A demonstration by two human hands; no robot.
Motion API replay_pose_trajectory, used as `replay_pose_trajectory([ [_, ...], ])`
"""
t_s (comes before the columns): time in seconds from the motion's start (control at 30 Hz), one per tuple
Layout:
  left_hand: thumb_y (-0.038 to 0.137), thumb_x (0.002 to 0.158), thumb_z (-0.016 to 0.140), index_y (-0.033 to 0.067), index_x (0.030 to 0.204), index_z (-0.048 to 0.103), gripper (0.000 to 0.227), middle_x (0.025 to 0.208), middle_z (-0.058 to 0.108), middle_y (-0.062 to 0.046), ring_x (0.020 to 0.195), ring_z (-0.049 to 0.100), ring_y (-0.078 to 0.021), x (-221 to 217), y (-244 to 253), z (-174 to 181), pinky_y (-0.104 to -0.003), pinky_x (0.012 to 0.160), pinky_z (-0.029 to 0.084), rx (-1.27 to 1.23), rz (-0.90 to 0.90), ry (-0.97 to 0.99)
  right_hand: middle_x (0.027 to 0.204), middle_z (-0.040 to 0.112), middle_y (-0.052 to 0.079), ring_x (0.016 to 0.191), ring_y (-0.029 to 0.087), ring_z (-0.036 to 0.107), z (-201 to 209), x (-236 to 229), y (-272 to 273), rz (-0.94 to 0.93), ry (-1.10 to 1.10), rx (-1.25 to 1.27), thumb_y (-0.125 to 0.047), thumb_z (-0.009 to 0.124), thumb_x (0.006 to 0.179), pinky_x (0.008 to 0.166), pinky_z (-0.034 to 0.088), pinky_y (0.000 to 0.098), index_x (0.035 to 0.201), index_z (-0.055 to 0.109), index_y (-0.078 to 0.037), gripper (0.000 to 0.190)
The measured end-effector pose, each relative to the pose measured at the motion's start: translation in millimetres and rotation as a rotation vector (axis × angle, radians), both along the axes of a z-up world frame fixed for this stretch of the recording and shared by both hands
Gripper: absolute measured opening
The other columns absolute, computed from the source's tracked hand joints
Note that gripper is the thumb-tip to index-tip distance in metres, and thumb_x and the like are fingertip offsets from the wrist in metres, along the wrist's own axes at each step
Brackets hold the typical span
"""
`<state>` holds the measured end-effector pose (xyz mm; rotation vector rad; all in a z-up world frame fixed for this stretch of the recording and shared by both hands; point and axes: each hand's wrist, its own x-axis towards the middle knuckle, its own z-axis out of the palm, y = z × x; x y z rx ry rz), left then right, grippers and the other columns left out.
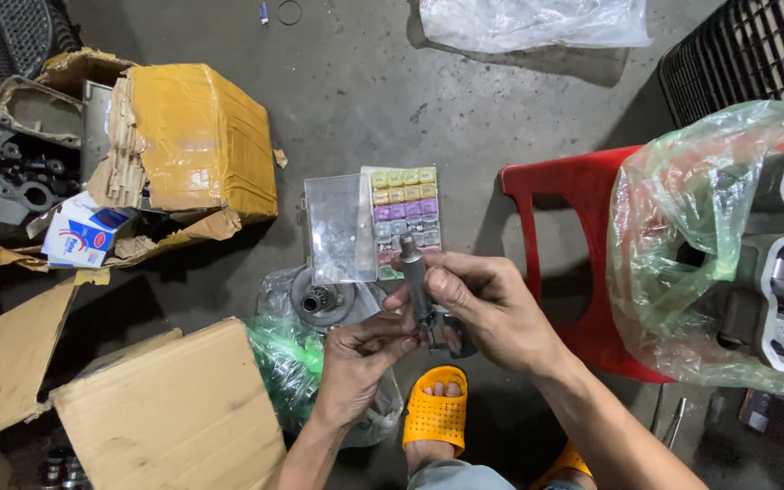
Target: The person assembles small metal components into a plastic organizer box, then places a camshaft into a cylinder head resting on their lap. They wipe the cylinder head with a cloth and install a metal bracket over the camshaft, securing it with a hammer.
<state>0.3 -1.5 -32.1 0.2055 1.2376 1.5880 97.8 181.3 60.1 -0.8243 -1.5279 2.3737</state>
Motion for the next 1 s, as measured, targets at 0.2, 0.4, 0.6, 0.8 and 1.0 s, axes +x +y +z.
replay_pose_trajectory([
  [0.2, -0.019, 0.075, 0.079, -0.0079, 0.100, 0.078, 0.027, 0.093, 0.080, -0.011, 0.083, 0.078, -0.0196, -1.4, -2.1, -2.3, -0.026, 0.076, 0.062, -0.105, -0.035, -0.020, 0.080, 0.074, 0.009, 0.058, 0.008, 0.054, -0.8, -0.1, -3.7, 0.075, -0.005, 0.017, -0.030, 0.061, 0.099, 0.050, 0.045, 0.0209, 0.114, 0.076, 0.007, 0.042],
  [0.4, -0.014, 0.073, 0.082, -0.0032, 0.088, 0.081, 0.018, 0.080, 0.079, -0.007, 0.071, 0.071, -0.0138, -7.5, 6.2, 17.0, -0.026, 0.069, 0.060, -0.158, -0.105, 0.142, 0.075, 0.070, 0.006, 0.059, 0.008, 0.055, -2.4, 0.0, -3.7, 0.069, 0.016, 0.034, -0.029, 0.061, 0.099, 0.050, 0.046, 0.0212, 0.112, 0.076, 0.006, 0.040],
  [0.6, -0.018, 0.073, 0.077, -0.0054, 0.092, 0.079, 0.023, 0.085, 0.082, -0.013, 0.075, 0.076, -0.0170, -7.4, 7.2, 19.4, -0.026, 0.069, 0.061, -0.118, -0.098, 0.094, 0.080, 0.076, 0.010, 0.059, 0.008, 0.059, -5.5, -1.5, -5.7, 0.072, -0.006, 0.040, -0.031, 0.060, 0.100, 0.050, 0.048, 0.0209, 0.112, 0.077, 0.005, 0.042],
  [0.8, -0.015, 0.073, 0.081, -0.0078, 0.092, 0.077, 0.021, 0.080, 0.078, -0.010, 0.074, 0.076, -0.0168, -5.0, 6.9, 14.3, -0.026, 0.069, 0.060, -0.132, -0.073, 0.084, 0.081, 0.076, 0.010, 0.064, 0.009, 0.062, -7.3, -2.7, -5.7, 0.042, -0.002, -0.031, -0.022, 0.057, 0.103, 0.053, 0.049, 0.0204, 0.108, 0.078, 0.008, 0.037],
  [1.0, -0.016, 0.075, 0.078, -0.0066, 0.091, 0.075, 0.019, 0.085, 0.078, -0.014, 0.081, 0.077, -0.0207, -3.8, 5.9, 9.2, -0.030, 0.076, 0.065, -0.075, -0.095, 0.017, 0.071, 0.066, 0.007, 0.084, 0.023, 0.079, -16.6, -3.0, -2.4, -0.024, -0.034, -0.154, -0.007, 0.074, 0.089, 0.043, 0.049, 0.0194, 0.125, 0.050, 0.001, 0.043],
])
